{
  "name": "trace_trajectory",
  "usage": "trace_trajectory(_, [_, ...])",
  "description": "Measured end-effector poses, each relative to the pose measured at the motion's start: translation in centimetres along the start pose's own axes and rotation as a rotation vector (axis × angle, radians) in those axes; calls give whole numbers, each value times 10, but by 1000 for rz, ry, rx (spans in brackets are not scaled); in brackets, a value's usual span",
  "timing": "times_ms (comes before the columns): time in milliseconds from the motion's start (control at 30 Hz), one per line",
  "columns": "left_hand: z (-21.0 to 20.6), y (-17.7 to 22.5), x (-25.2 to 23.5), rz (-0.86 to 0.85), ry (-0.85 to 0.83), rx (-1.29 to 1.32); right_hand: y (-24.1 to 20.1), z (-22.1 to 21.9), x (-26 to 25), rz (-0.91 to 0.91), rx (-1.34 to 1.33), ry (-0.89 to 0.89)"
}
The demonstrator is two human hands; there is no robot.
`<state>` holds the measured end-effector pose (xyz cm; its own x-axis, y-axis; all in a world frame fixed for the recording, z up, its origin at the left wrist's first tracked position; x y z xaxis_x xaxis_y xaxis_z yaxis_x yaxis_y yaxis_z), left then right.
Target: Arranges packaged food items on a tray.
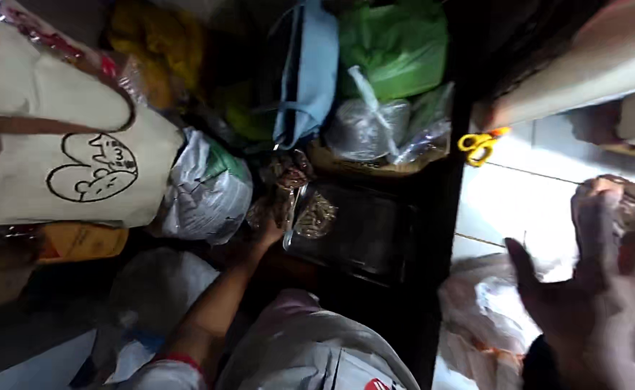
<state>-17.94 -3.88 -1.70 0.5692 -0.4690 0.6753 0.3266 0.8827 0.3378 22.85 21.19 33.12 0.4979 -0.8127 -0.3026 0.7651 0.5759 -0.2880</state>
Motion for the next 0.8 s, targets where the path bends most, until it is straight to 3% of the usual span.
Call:
trace_trajectory(67, [-21, 3, -13, -20, -10, 23, -57, -54, 16, 78, -44, -80])
trace_trajectory(167, [-37, 9, -44, -17, 30, 64, -111, -145, 46, 27, -226, -327])
trace_trajectory(300, [-12, 20, -67, 0, 25, 47, -132, -246, 80, -304, -645, -678])
trace_trajectory(367, [12, 33, -47, -71, -40, 76, -129, -284, 98, -649, -988, -765])
trace_trajectory(433, [20, 45, 3, -249, -148, 74, -136, -314, 123, -1008, -1255, -855])
trace_trajectory(500, [8, 60, 68, -528, -215, 37, -153, -333, 140, -1211, -1431, -940])
trace_trajectory(567, [-12, 69, 121, -868, -211, 79, -157, -344, 147, -1256, -1369, -838])
trace_trajectory(633, [-31, 62, 136, -981, -310, 186, -140, -343, 160, -1362, -1205, -635])
trace_trajectory(667, [-30, 55, 128, -906, -286, 307, -133, -341, 166, -1373, -1192, -580])
trace_trajectory(733, [-25, 37, 93, -593, -233, 443, -122, -333, 170, -1357, -1220, -553])
trace_trajectory(800, [-38, 28, 63, -226, -363, 559, -125, -321, 168, -1319, -1263, -621])
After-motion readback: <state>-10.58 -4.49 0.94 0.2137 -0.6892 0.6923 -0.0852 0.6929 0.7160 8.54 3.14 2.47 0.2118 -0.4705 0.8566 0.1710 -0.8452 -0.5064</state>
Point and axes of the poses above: each hand's wrist, its own x-axis away from the middle knuckle, its own z-axis out of the back of the hand, y = z × x, the point moved 10 cm from there along -x, towards the middle knuckle, and after that the axes turned 2 degrees about z, right-handed, at the moved point
